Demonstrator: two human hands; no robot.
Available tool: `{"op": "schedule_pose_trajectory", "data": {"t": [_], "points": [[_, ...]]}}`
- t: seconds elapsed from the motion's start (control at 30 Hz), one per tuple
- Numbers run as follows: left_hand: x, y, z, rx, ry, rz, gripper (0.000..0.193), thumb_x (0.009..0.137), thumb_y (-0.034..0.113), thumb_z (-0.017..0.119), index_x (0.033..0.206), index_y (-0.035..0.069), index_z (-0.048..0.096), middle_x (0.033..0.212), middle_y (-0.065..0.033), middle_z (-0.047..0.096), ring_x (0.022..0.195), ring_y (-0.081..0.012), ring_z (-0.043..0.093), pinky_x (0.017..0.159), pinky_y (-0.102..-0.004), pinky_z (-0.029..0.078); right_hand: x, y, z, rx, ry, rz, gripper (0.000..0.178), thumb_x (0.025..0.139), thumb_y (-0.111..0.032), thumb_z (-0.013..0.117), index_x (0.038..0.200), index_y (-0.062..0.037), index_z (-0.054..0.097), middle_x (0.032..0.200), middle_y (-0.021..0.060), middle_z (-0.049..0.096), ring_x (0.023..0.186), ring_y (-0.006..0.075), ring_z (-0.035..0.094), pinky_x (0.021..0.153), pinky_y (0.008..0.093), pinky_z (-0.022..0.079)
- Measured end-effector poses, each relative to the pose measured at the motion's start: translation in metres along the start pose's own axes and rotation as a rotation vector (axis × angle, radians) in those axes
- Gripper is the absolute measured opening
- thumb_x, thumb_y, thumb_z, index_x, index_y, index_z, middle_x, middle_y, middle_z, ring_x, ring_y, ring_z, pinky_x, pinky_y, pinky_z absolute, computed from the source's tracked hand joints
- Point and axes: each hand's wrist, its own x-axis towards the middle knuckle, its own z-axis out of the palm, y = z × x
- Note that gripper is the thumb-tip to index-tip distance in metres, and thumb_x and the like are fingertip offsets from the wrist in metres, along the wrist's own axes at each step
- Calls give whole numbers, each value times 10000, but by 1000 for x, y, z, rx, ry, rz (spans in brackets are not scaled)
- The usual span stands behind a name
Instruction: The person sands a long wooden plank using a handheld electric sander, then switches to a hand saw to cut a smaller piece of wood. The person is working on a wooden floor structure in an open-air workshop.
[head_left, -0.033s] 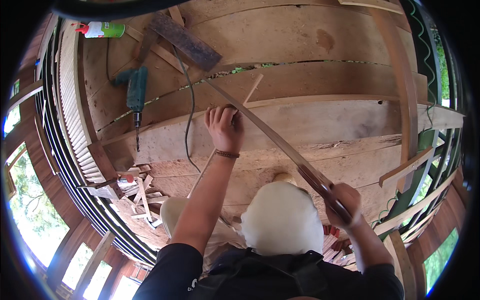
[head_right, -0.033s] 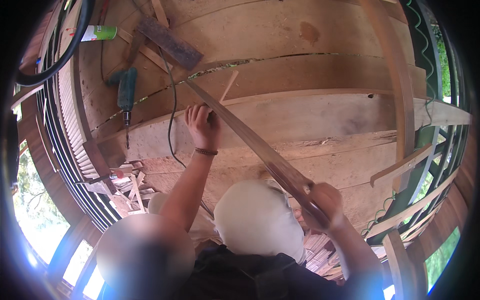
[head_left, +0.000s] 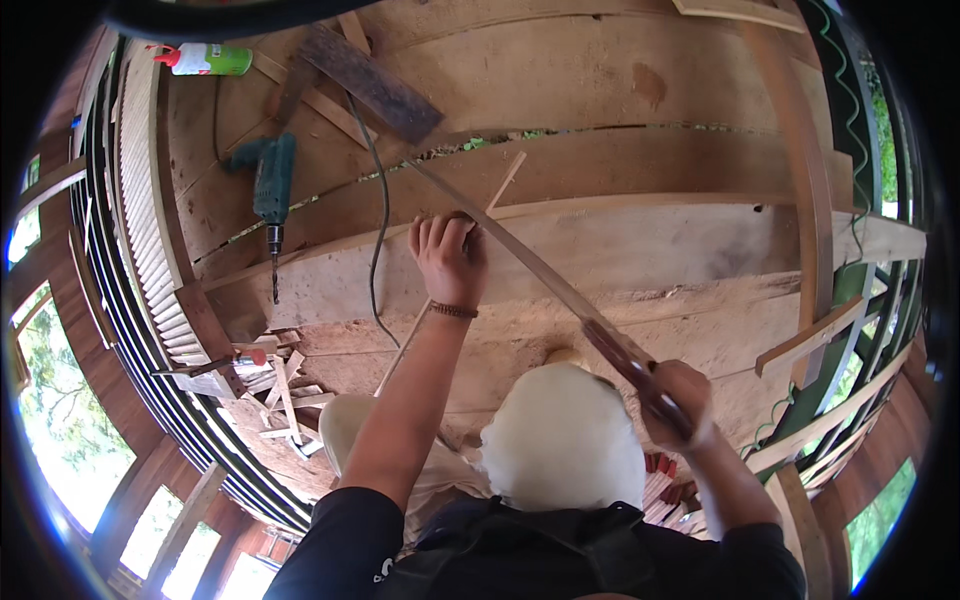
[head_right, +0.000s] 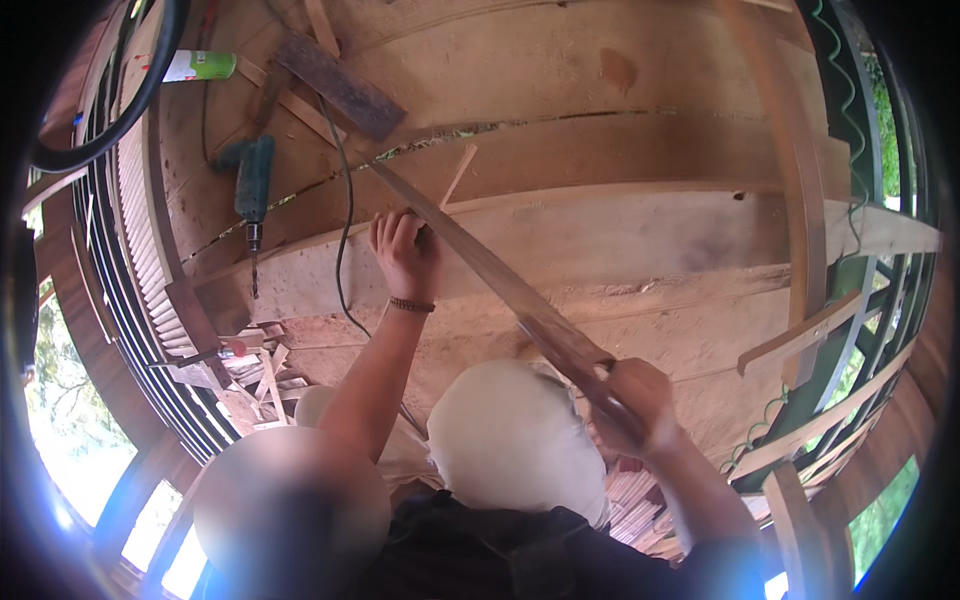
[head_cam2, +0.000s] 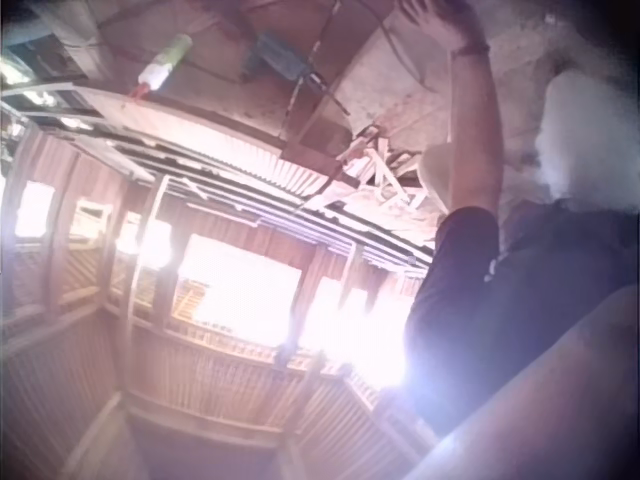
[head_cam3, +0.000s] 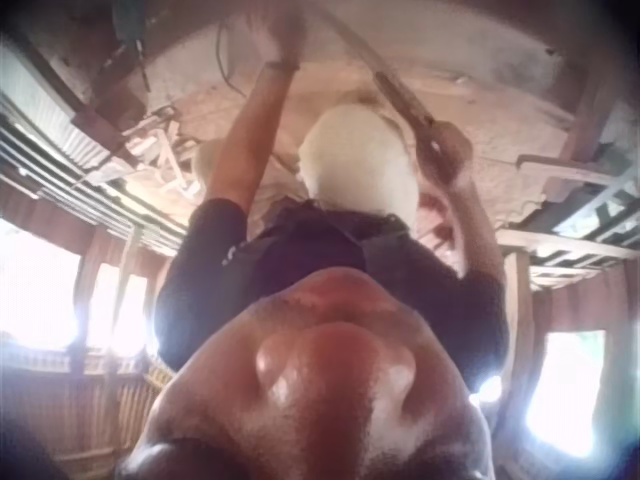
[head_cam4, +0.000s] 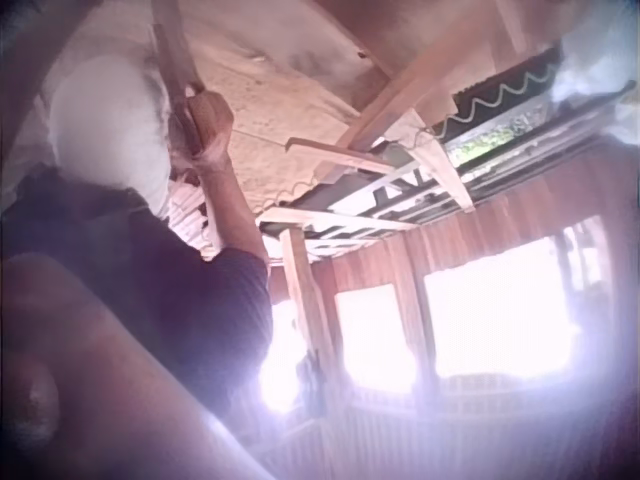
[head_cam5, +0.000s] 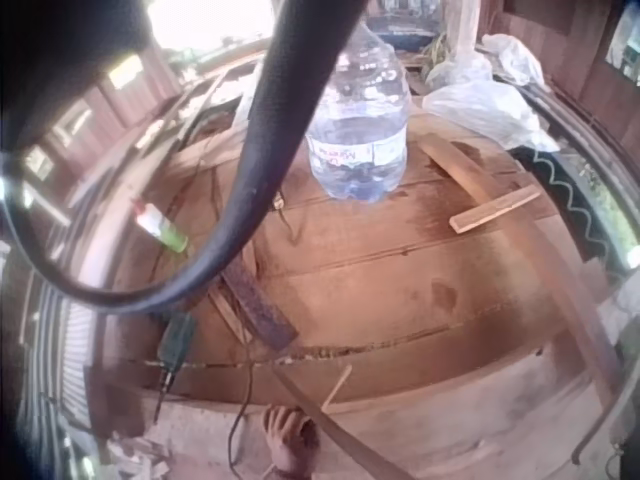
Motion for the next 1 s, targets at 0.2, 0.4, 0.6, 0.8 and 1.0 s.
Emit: {"op": "schedule_pose_trajectory", "data": {"t": [0.2, 0.4, 0.6, 0.8, 1.0], "points": [[-2, -3, 2, -48, 15, -45, 101, 816, 80, 727, 874, 113, 652, 947, -32, 688, 938, -280, 620, 1068, -473, 403, -29, 1, -22, -109, -33, -87, 212, 610, 83, 686, 775, -7, 589, 651, 83, 467, 526, 265, 515, 436, 402, 362], [4, -2, 6, -1, -1, -16, 112, 808, 84, 739, 871, 115, 652, 936, -31, 684, 946, -277, 619, 1071, -473, 394, 23, 10, 11, -27, -55, -25, 186, 657, 64, 682, 781, -36, 586, 677, 114, 517, 548, 327, 535, 490, 418, 403], [4, -2, 3, -23, -8, -7, 114, 806, 90, 744, 869, 115, 653, 951, -26, 689, 950, -272, 619, 1067, -473, 396, -9, -1, -9, -157, -16, -37, 261, 632, 72, 675, 877, -19, 675, 652, 68, 474, 516, 273, 514, 448, 390, 394], [4, -3, 4, -16, 0, -24, 110, 808, 89, 740, 867, 118, 652, 956, -20, 692, 953, -277, 618, 1073, -473, 395, 7, 10, 11, -93, -24, -80, 202, 660, 82, 682, 832, -8, 624, 667, 91, 506, 520, 301, 537, 451, 406, 409], [3, -3, 1, 17, -28, 5, 109, 810, 94, 741, 867, 118, 652, 969, -21, 692, 966, -272, 619, 1086, -476, 389, 13, 6, 10, -8, -19, -113, 300, 611, 97, 688, 905, 35, 678, 660, 61, 460, 520, 247, 505, 437, 397, 367]]}}
